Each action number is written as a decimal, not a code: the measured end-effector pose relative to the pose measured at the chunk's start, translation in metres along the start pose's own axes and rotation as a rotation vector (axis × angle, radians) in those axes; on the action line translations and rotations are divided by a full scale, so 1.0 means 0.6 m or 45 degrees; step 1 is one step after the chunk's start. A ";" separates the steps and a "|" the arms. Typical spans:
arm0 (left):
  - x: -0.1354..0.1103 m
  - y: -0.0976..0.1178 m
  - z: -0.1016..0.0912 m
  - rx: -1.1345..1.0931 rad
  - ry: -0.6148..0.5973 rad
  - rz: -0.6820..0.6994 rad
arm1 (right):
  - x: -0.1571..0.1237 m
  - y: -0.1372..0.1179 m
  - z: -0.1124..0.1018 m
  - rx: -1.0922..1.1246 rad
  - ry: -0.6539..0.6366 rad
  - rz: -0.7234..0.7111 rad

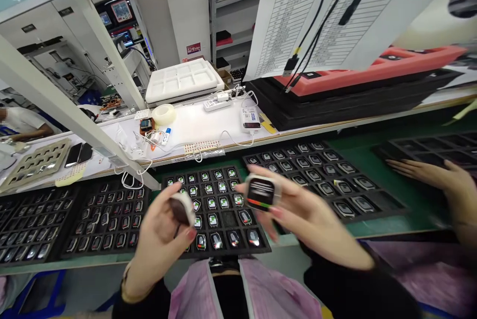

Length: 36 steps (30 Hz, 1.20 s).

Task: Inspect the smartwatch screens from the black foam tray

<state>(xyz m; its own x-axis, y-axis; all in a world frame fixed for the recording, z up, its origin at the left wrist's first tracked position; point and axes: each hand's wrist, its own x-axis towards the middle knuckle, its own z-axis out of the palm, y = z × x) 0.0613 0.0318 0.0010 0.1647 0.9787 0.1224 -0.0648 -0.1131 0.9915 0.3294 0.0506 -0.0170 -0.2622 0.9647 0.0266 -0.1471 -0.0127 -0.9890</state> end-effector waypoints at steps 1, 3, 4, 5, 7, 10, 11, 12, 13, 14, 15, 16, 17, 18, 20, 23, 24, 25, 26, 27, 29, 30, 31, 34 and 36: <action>0.007 -0.013 0.004 -0.023 0.004 -0.051 | 0.008 0.013 0.029 0.054 -0.061 0.009; 0.020 -0.046 0.013 -0.062 0.064 -0.126 | 0.026 0.041 0.057 0.165 -0.160 0.030; 0.025 -0.062 0.016 -0.068 0.111 -0.132 | 0.036 0.052 0.060 0.204 -0.192 0.044; 0.028 -0.076 0.020 -0.065 0.146 -0.124 | 0.044 0.062 0.059 0.222 -0.211 0.061; 0.032 -0.095 0.027 -0.056 0.153 -0.113 | 0.057 0.074 0.054 0.228 -0.235 0.104; 0.033 -0.100 0.037 -0.051 0.073 -0.145 | 0.069 0.083 0.052 0.225 -0.232 0.128; 0.033 -0.098 0.040 -0.047 0.046 -0.154 | 0.072 0.085 0.053 0.221 -0.222 0.127; 0.033 -0.095 0.042 -0.041 0.030 -0.158 | 0.076 0.088 0.056 0.217 -0.208 0.124; 0.034 -0.092 0.045 -0.030 0.024 -0.164 | 0.079 0.091 0.059 0.211 -0.191 0.123; 0.034 -0.090 0.046 -0.012 0.031 -0.171 | 0.083 0.094 0.062 0.203 -0.170 0.121; 0.034 -0.088 0.047 0.012 0.045 -0.181 | 0.087 0.098 0.065 0.195 -0.147 0.121; 0.034 -0.087 0.046 0.045 0.063 -0.197 | 0.090 0.101 0.067 0.186 -0.124 0.125; 0.034 -0.086 0.045 0.081 0.079 -0.217 | 0.093 0.103 0.069 0.178 -0.103 0.128; 0.035 -0.085 0.044 0.113 0.090 -0.235 | 0.095 0.105 0.071 0.170 -0.086 0.127; 0.035 -0.085 0.042 0.146 0.091 -0.251 | 0.097 0.105 0.072 0.156 -0.068 0.118; 0.039 -0.084 0.041 0.109 0.069 -0.227 | 0.096 0.095 0.069 0.150 -0.092 0.095; 0.041 -0.083 0.041 0.087 0.058 -0.214 | 0.095 0.091 0.067 0.149 -0.110 0.090; 0.043 -0.082 0.042 0.066 0.046 -0.200 | 0.094 0.086 0.065 0.148 -0.128 0.084; 0.046 -0.080 0.043 0.046 0.034 -0.185 | 0.093 0.082 0.063 0.145 -0.145 0.079; 0.049 -0.078 0.043 0.028 0.021 -0.168 | 0.092 0.078 0.061 0.139 -0.161 0.079; 0.054 -0.074 0.044 0.009 -0.001 -0.124 | 0.093 0.073 0.059 0.148 -0.175 0.080; 0.056 -0.071 0.044 0.011 -0.007 -0.102 | 0.095 0.071 0.059 0.165 -0.173 0.080; 0.057 -0.069 0.044 0.020 -0.006 -0.081 | 0.097 0.069 0.059 0.190 -0.169 0.079; 0.061 -0.061 0.043 0.094 0.030 -0.054 | 0.104 0.063 0.062 0.277 -0.166 0.066; 0.062 -0.056 0.042 0.151 0.065 -0.049 | 0.109 0.058 0.065 0.303 -0.178 0.052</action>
<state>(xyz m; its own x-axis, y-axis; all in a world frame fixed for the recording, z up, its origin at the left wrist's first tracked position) 0.0946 0.0677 -0.0269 0.1146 0.9898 0.0844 0.0577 -0.0915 0.9941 0.2697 0.1031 -0.0437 -0.3993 0.9165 0.0236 -0.3493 -0.1283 -0.9282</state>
